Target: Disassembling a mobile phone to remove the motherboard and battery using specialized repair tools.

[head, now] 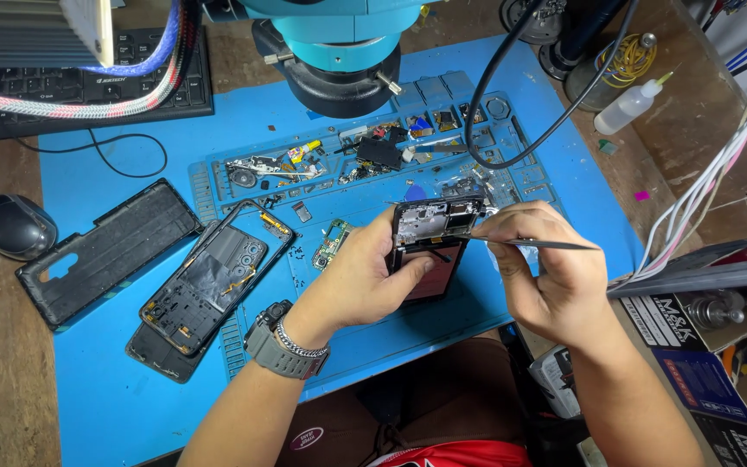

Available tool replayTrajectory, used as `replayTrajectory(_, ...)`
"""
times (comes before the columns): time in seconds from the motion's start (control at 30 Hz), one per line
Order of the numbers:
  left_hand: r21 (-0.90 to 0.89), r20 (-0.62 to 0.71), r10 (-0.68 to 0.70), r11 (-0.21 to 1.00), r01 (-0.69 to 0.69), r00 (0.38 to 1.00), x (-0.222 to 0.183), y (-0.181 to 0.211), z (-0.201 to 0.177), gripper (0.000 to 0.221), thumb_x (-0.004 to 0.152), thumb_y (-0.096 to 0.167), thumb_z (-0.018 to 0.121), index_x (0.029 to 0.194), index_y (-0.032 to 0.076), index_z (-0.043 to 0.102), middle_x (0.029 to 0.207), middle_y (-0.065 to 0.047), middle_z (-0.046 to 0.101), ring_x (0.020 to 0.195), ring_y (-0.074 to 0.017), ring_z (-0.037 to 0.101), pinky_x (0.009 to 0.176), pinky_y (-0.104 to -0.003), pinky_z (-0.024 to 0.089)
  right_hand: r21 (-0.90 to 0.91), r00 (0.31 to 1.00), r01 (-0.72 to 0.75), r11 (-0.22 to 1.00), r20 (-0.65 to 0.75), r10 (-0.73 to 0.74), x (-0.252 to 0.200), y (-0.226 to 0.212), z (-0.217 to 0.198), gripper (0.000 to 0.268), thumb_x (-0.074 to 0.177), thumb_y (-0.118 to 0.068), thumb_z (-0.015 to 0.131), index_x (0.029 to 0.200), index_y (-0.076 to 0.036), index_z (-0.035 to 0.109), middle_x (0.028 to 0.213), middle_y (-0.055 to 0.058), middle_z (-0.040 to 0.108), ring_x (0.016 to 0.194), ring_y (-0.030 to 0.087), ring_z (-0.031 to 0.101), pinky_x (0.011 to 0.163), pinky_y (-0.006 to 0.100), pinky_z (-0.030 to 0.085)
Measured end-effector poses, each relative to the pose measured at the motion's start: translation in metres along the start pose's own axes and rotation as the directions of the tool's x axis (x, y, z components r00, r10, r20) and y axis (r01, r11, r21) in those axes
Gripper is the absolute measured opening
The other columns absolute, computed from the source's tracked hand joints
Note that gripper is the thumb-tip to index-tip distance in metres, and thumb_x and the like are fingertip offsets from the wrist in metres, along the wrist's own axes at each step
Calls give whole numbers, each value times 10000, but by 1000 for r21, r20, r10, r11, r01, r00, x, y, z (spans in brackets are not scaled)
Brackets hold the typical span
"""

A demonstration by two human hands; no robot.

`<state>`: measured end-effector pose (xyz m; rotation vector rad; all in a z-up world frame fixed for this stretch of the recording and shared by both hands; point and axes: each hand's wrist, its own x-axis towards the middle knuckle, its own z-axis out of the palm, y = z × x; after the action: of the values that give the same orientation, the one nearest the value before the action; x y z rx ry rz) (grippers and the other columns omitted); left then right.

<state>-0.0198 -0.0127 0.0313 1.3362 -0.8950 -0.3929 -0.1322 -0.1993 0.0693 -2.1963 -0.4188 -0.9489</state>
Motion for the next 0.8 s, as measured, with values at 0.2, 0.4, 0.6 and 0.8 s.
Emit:
replayTrajectory(0.2, 25, 18, -4, 1000, 4, 1000, -3, 0, 0, 328, 883, -29, 683, 1209, -13, 647, 1047, -232, 773, 983, -301, 755, 824, -456, 619, 65, 994, -96, 993, 48, 93, 4, 3, -12, 62, 924, 103, 674, 956, 52, 686, 831, 190, 686, 766, 384, 686, 772, 473, 582)
replayTrajectory(0.4, 39, 57, -38, 999, 35, 998, -5, 1, 0, 298, 888, -15, 673, 1185, -8, 651, 1016, -240, 774, 947, -329, 760, 797, -449, 617, 74, 972, -226, 971, 79, 220, 11, 2, -20, 42, 951, 35, 685, 987, 25, 704, 774, 173, 666, 689, 294, 631, 693, 405, 534)
replayTrajectory(0.6, 65, 75, -64, 996, 59, 995, -5, 2, 0, 301, 884, -15, 674, 1184, -7, 649, 1011, -239, 775, 922, -324, 759, 791, -445, 614, 160, 934, -358, 920, 60, 353, -5, 12, -22, 75, 947, -8, 704, 1008, 32, 720, 775, 164, 676, 708, 209, 607, 704, 370, 555)
replayTrajectory(0.8, 48, 105, -63, 997, 58, 993, -2, 5, 0, 294, 918, -13, 624, 1211, 9, 620, 1021, -241, 764, 948, -294, 735, 807, -457, 602, 128, 945, -326, 937, 51, 323, 4, -5, -15, 108, 998, -25, 623, 1003, 37, 711, 762, 168, 647, 669, 228, 596, 648, 371, 536)
